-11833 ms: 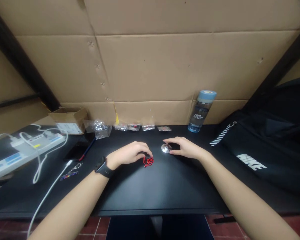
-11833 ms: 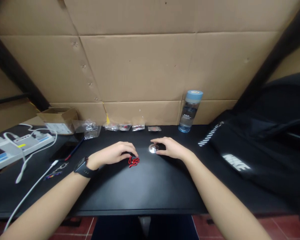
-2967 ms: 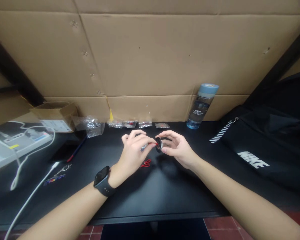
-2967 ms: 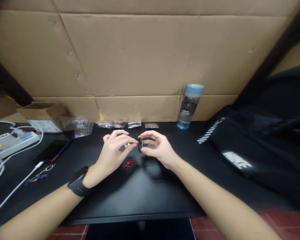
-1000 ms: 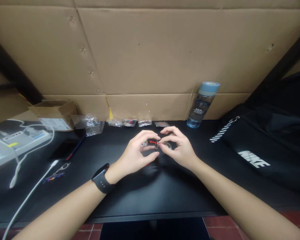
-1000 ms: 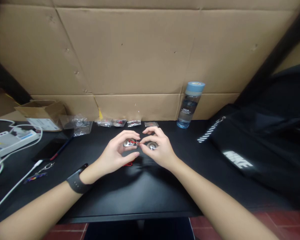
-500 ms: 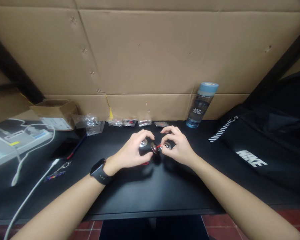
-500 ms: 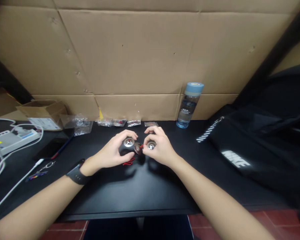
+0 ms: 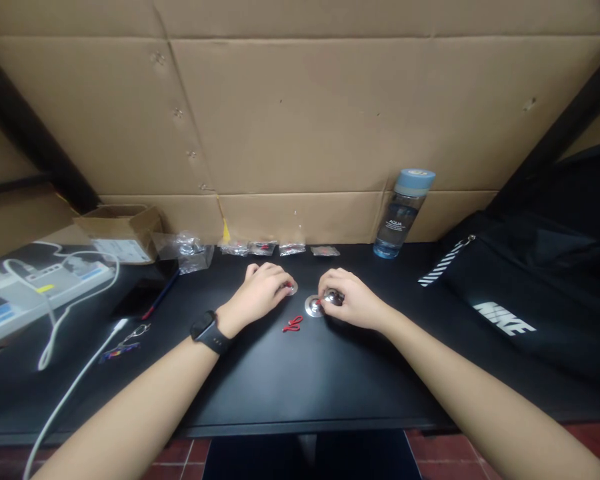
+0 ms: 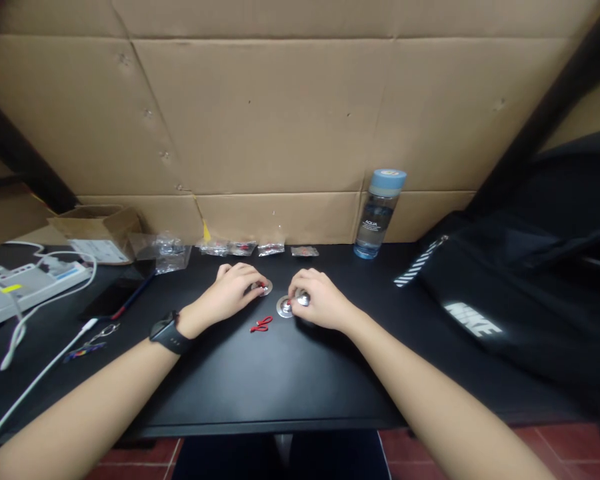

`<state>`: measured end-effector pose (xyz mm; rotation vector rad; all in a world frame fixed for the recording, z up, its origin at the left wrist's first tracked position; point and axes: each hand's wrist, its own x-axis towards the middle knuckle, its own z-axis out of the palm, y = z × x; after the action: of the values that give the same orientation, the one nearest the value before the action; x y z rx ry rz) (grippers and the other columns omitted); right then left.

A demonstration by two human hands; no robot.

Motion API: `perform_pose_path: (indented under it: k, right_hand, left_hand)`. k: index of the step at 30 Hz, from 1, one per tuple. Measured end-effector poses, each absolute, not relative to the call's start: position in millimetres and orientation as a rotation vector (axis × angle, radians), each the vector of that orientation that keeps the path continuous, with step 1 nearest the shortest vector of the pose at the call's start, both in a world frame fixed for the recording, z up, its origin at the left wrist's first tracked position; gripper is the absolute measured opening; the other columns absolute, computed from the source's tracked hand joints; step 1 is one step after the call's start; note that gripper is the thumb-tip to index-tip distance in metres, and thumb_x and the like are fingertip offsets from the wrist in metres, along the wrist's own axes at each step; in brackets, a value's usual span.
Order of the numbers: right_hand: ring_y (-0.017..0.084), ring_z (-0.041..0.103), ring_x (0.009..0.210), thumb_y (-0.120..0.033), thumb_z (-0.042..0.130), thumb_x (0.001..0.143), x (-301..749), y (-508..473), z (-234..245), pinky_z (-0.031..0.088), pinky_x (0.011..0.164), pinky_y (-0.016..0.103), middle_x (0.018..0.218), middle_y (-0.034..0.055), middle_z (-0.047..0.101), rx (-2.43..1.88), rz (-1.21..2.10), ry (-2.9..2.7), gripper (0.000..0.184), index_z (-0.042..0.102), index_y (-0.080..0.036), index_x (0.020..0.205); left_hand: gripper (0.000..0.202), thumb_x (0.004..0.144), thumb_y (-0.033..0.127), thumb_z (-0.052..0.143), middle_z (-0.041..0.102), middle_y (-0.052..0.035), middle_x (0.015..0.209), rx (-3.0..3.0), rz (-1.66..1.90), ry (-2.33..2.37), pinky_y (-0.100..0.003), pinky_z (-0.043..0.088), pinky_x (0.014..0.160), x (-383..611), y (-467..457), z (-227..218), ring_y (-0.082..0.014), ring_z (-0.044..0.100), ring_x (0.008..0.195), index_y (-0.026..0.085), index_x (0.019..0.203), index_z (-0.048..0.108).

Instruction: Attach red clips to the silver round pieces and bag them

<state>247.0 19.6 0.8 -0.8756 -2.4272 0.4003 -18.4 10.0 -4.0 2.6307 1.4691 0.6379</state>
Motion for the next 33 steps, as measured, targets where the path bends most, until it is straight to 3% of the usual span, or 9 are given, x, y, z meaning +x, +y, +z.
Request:
perform_pose_path:
  k: [3, 6, 9, 11, 14, 18, 22, 29, 33]
  right_hand:
    - [0.022, 0.06, 0.097, -0.025, 0.074, 0.088, 246.6, 18.2, 0.1, 0.043, 0.091, 0.041, 0.105, 0.0044, 0.071, -0.905, 0.35, -2.493, 0.016, 0.074, -0.024, 0.104]
    - [0.022, 0.061, 0.097, -0.03, 0.071, 0.095, 246.0, 19.2, -2.0, 0.04, 0.089, 0.039, 0.106, 0.0037, 0.071, -0.933, 0.325, -2.53, 0.008, 0.076, -0.026, 0.1]
    - [0.022, 0.061, 0.097, -0.033, 0.076, 0.093, 245.8, 21.7, -3.8, 0.038, 0.086, 0.038, 0.105, 0.0032, 0.073, -0.935, 0.318, -2.534, 0.012, 0.076, -0.027, 0.103]
    - [0.021, 0.062, 0.096, -0.034, 0.078, 0.091, 246.2, 23.5, -5.1, 0.038, 0.084, 0.037, 0.104, 0.0026, 0.073, -0.929, 0.304, -2.545, 0.014, 0.076, -0.029, 0.104]
    - [0.02, 0.062, 0.09, -0.029, 0.077, 0.093, 246.8, 25.4, -6.6, 0.037, 0.08, 0.035, 0.098, 0.0013, 0.073, -0.893, 0.252, -2.561, 0.002, 0.078, -0.027, 0.093]
    - [0.019, 0.064, 0.083, -0.026, 0.071, 0.097, 243.6, 21.6, -3.1, 0.044, 0.077, 0.036, 0.091, 0.0032, 0.073, -0.73, 0.195, -2.347, 0.009, 0.076, -0.023, 0.09]
    - [0.02, 0.067, 0.083, -0.022, 0.067, 0.097, 235.4, 9.4, 7.0, 0.053, 0.076, 0.036, 0.091, 0.0057, 0.071, -0.626, 0.228, -2.003, 0.01, 0.076, -0.023, 0.093]
    - [0.022, 0.072, 0.095, -0.023, 0.069, 0.096, 227.6, 0.8, 9.3, 0.061, 0.084, 0.039, 0.104, 0.0077, 0.074, -0.568, 0.267, -1.967, 0.009, 0.077, -0.026, 0.097]
    - [0.023, 0.073, 0.1, -0.024, 0.068, 0.097, 229.1, 4.5, 7.0, 0.062, 0.087, 0.04, 0.108, 0.0081, 0.075, -0.592, 0.286, -1.977, 0.01, 0.078, -0.026, 0.098]
  left_hand:
    - [0.023, 0.102, 0.023, 0.055, 0.075, -0.0054, 0.106, 2.686, 0.608, 1.497, -0.043, 0.026, 0.094, -15.2, 9.0, -3.6, -0.0268, 0.058, 0.11, 0.028, 0.103, 0.077]
    - [0.024, 0.101, 0.019, 0.054, 0.076, -0.0071, 0.1, 2.716, 0.635, 1.532, -0.047, 0.025, 0.095, -13.3, 9.8, -4.6, -0.0283, 0.057, 0.109, 0.026, 0.096, 0.077]
    - [0.023, 0.1, 0.021, 0.055, 0.076, -0.0076, 0.097, 2.683, 0.682, 1.566, -0.049, 0.024, 0.097, -10.7, 10.2, -4.7, -0.0292, 0.058, 0.108, 0.024, 0.089, 0.075]
    - [0.02, 0.1, 0.022, 0.056, 0.077, -0.0062, 0.096, 2.609, 0.733, 1.577, -0.049, 0.025, 0.097, -8.3, 8.9, -2.8, -0.0284, 0.06, 0.105, 0.023, 0.089, 0.073]
    - [0.019, 0.101, 0.029, 0.055, 0.078, -0.0034, 0.095, 2.398, 0.857, 1.573, -0.045, 0.032, 0.096, -5.3, 5.8, 1.9, -0.0259, 0.066, 0.1, 0.024, 0.092, 0.071]
    - [0.02, 0.097, 0.04, 0.062, 0.08, -0.0033, 0.095, 2.027, 0.973, 1.438, -0.04, 0.045, 0.09, -4.9, 5.7, 4.2, -0.0242, 0.072, 0.09, 0.024, 0.095, 0.073]
    - [0.022, 0.091, 0.039, 0.071, 0.08, -0.0075, 0.097, 1.749, 1.051, 1.165, -0.037, 0.053, 0.089, -0.9, 5.4, 2.4, -0.0245, 0.075, 0.093, 0.018, 0.096, 0.074]
    - [0.029, 0.09, 0.039, 0.076, 0.081, -0.0104, 0.101, 1.427, 1.043, 0.924, -0.038, 0.056, 0.095, 14.6, -10.4, 10.3, -0.0231, 0.076, 0.094, 0.014, 0.105, 0.078]
    - [0.028, 0.089, 0.036, 0.077, 0.081, -0.0099, 0.109, 1.339, 1.053, 0.88, -0.04, 0.053, 0.106, 12.0, -10.8, 12.6, -0.0242, 0.075, 0.105, 0.016, 0.108, 0.08]
